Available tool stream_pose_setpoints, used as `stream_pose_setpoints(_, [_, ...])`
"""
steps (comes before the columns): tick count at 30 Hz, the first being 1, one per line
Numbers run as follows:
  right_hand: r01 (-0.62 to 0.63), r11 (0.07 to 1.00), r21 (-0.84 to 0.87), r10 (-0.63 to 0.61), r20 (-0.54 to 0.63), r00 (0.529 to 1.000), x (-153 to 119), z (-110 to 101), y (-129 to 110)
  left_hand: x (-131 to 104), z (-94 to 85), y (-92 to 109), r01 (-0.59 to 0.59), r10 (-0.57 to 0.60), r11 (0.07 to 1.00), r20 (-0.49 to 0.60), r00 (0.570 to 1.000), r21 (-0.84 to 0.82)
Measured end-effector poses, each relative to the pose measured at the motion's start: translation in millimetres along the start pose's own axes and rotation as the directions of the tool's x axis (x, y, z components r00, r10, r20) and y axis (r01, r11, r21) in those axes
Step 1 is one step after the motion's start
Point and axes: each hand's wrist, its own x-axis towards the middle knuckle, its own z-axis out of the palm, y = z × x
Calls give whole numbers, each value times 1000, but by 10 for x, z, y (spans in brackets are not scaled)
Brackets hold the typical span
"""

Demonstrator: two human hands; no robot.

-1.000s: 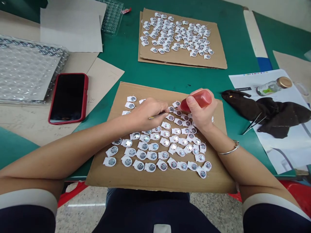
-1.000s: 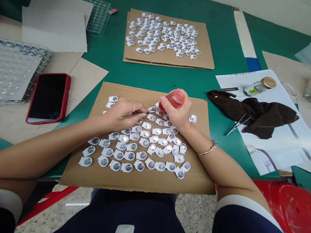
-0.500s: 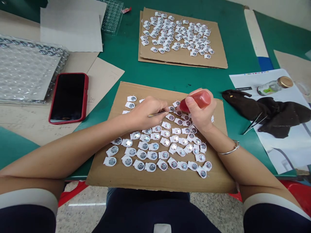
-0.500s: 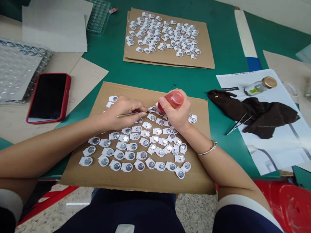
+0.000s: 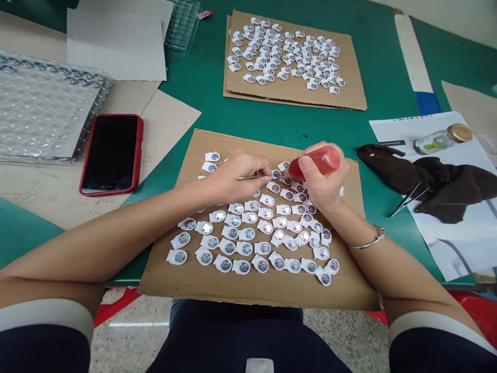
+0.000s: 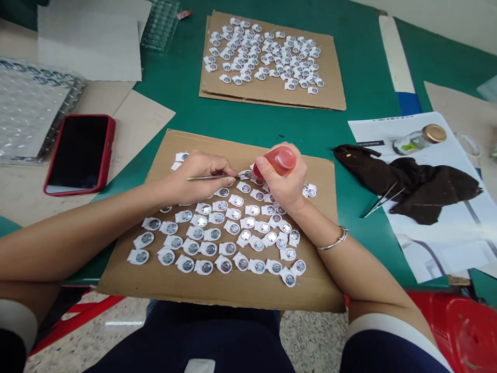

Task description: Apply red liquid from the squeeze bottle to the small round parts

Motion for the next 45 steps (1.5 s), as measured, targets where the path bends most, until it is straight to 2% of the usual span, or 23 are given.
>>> stream_pose_setpoints(17, [11, 999, 52, -11, 0, 1000, 3, 19, -29, 17, -5, 0, 38, -38, 998, 3, 999, -50])
stream_pose_setpoints(25, [-21, 998, 64, 21, -1, 1000, -1, 25, -55, 19, 0, 2, 53, -53, 996, -10, 999, -66])
stream_pose_setpoints(28, [-108, 978, 180, 119, -49, 992, 27, 24, -90, 16, 13, -13, 57, -59, 995, -23, 998, -78])
stream_pose_setpoints(31, [-217, 912, 349, 250, -52, 967, 95, 1, -118, 4, 29, -28, 47, -50, 995, -30, 998, -88])
stream_pose_setpoints(34, [-258, 856, 449, 328, -85, 941, 184, -77, -114, -5, 23, -11, 32, -37, 993, -40, 999, -113])
stream_pose_setpoints(37, [-281, 781, 557, 415, -129, 901, 267, -194, -83, 7, -55, 54, 1, -23, 989, -150, 988, -149])
stream_pose_setpoints(40, [-286, 719, 634, 481, -157, 862, 332, -293, -57, 25, -231, 157, -4, -70, 971, -302, 951, -237])
stream_pose_setpoints(45, [-274, 678, 682, 500, -155, 852, 380, -356, -77, -96, -555, 214, 161, -280, 937, -391, 877, -310])
